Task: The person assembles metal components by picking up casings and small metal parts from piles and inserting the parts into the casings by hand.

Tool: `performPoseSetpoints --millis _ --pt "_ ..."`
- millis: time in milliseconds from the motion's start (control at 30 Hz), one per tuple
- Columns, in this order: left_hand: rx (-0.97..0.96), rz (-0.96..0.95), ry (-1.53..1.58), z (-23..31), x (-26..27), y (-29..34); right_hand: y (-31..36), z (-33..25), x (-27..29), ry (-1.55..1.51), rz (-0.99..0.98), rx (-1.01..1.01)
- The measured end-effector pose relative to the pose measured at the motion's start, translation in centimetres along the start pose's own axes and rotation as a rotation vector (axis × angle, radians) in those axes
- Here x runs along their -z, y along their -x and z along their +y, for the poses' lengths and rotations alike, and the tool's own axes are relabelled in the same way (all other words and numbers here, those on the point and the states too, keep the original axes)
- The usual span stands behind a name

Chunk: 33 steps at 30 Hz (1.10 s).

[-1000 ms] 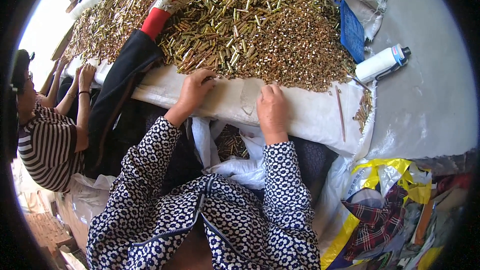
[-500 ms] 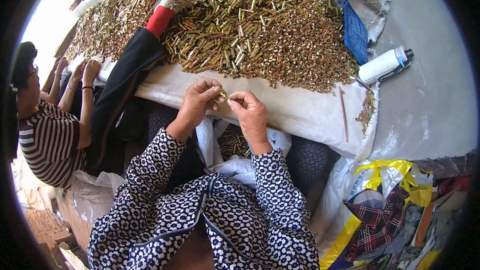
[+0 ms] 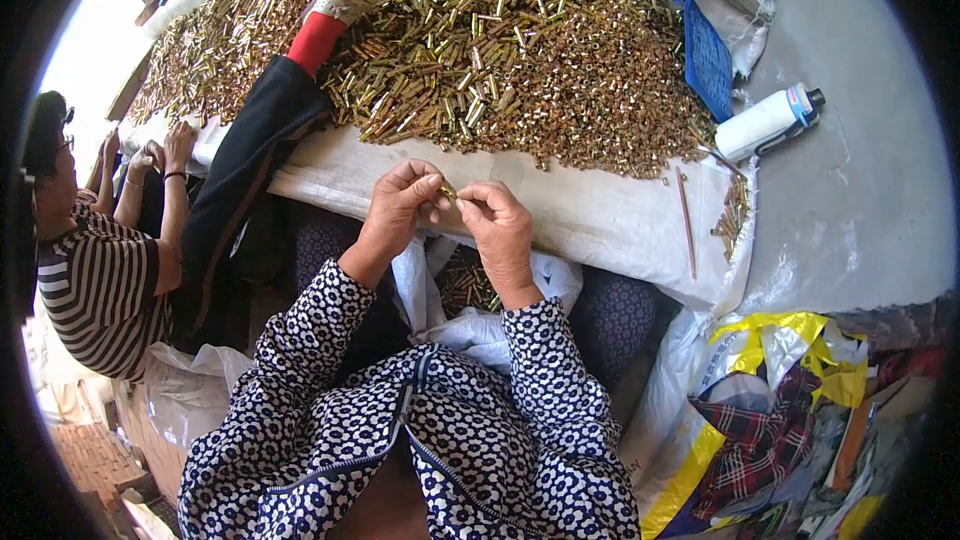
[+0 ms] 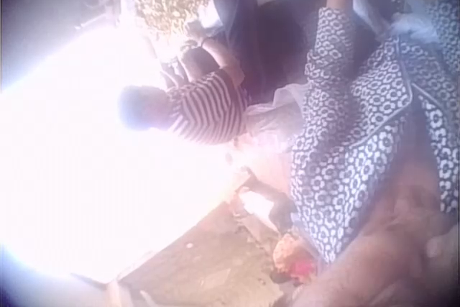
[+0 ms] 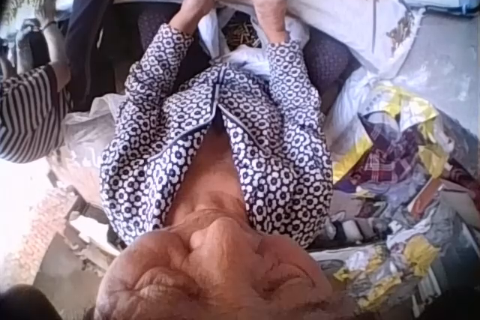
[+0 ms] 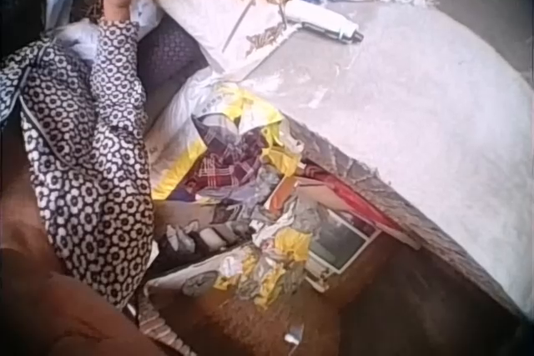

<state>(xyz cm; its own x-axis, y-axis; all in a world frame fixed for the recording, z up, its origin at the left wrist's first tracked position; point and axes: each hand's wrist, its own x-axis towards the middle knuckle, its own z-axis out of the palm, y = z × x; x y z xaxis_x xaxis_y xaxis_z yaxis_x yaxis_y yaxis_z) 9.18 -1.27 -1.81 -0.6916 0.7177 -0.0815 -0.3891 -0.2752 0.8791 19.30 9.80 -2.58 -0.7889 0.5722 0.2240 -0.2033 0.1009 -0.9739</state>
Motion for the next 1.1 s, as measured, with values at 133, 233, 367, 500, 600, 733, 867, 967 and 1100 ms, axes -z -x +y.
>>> performPoseSetpoints --millis 133,233,367,500,600,733,867,967,1100 --pt "-0.022 -0.010 -0.006 -0.3 -0.1 -0.1 0.0 0.4 0.2 -0.200 -0.003 -0.078" --pt "-0.057 -0.025 -0.073 -0.5 -0.2 -0.2 0.1 0.3 0.5 -0.018 0.002 0.024" --pt "-0.103 -0.027 -0.254 -1.5 -0.4 -0.6 -0.2 0.6 0.8 0.154 0.011 0.105" --pt "-0.414 -0.018 -1.009 -2.3 -1.3 -0.5 -0.7 0.5 1.9 0.630 -0.084 0.273" --pt "-0.700 -0.131 -1.313 -2.5 -1.6 -0.4 -1.1 -0.1 3.1 0.903 -0.078 0.258" --pt "-0.772 -0.177 -1.385 -2.3 -2.6 -0.6 -3.2 0.1 5.1 1.049 0.185 0.284" --pt "-0.560 0.028 -1.080 -1.3 -1.8 -0.7 -4.3 1.2 6.0 1.208 0.185 0.307" --pt "-0.761 0.224 -1.281 0.7 1.0 -3.6 -4.3 1.1 5.7 1.232 0.133 0.316" --pt "-0.624 0.155 -1.813 2.4 3.5 -6.5 -4.2 0.9 5.7 1.218 0.111 0.327"
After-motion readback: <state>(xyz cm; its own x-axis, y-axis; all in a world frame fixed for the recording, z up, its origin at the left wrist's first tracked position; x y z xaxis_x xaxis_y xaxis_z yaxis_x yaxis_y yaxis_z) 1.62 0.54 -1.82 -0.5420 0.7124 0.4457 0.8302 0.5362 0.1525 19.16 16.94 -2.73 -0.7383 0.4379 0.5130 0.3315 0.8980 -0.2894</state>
